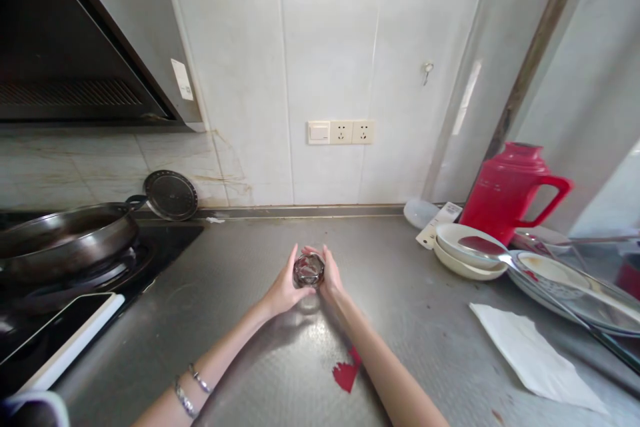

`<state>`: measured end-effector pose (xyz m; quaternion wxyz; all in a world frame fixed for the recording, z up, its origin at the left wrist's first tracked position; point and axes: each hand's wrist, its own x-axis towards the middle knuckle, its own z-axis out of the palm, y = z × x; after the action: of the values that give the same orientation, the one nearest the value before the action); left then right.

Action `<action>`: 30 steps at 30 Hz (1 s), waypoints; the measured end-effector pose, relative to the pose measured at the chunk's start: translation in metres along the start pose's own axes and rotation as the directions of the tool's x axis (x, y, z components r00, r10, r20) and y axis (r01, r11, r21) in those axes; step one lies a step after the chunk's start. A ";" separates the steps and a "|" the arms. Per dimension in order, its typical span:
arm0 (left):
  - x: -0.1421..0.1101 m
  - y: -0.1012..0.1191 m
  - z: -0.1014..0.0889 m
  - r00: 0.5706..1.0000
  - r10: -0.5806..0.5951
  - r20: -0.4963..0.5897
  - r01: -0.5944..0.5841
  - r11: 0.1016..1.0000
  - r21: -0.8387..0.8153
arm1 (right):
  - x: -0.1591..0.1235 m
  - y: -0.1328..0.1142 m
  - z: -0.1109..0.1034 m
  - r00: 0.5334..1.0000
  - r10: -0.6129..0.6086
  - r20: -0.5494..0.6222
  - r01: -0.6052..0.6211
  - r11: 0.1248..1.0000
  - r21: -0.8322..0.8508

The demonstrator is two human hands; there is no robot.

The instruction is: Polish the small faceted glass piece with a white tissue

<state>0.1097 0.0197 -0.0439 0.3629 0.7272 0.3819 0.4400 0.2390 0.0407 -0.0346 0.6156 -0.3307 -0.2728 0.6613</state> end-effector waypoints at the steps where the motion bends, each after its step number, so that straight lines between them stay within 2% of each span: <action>1: 0.001 0.000 0.000 1.000 -0.010 -0.028 0.010 1.000 0.009 | -0.001 0.000 0.002 1.000 -0.016 -0.006 0.016 1.000 -0.003; 8: 0.007 -0.008 -0.005 0.987 0.005 -0.160 0.006 0.998 0.064 | -0.006 0.009 0.011 0.993 -0.115 -0.041 0.114 0.993 -0.027; 11: 0.008 -0.009 -0.008 0.969 0.049 -0.241 -0.016 0.990 0.137 | -0.008 0.013 0.013 0.987 -0.152 -0.057 0.150 0.988 -0.045; 15: 0.008 -0.012 -0.003 0.952 0.091 -0.293 -0.042 0.985 0.170 | -0.007 0.015 0.014 0.987 -0.151 -0.063 0.150 0.989 -0.015; 18: 0.005 -0.013 0.002 0.965 0.019 -0.261 0.002 0.997 0.080 | -0.005 0.016 0.012 0.989 -0.124 -0.080 0.126 0.992 0.013; 22: 0.000 -0.009 0.003 0.996 -0.004 -0.094 -0.001 0.999 -0.053 | 0.000 0.013 0.006 0.992 -0.095 -0.080 0.098 0.994 0.037; 25: 0.001 -0.003 -0.001 0.999 -0.029 -0.020 0.026 0.988 -0.154 | 0.003 0.008 0.002 0.993 -0.095 -0.069 0.097 0.995 0.025; 27: 0.004 0.000 -0.002 0.998 -0.059 -0.017 0.054 0.976 -0.213 | 0.003 0.004 0.001 0.993 -0.100 -0.058 0.101 0.995 0.009; 30: 0.007 0.002 -0.002 0.995 -0.076 -0.071 0.058 0.970 -0.236 | 0.002 0.001 0.001 0.993 -0.111 -0.036 0.110 0.994 -0.028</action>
<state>0.1103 0.0257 -0.0387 0.4450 0.6483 0.3658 0.4978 0.2375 0.0430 -0.0355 0.6519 -0.3352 -0.2877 0.6163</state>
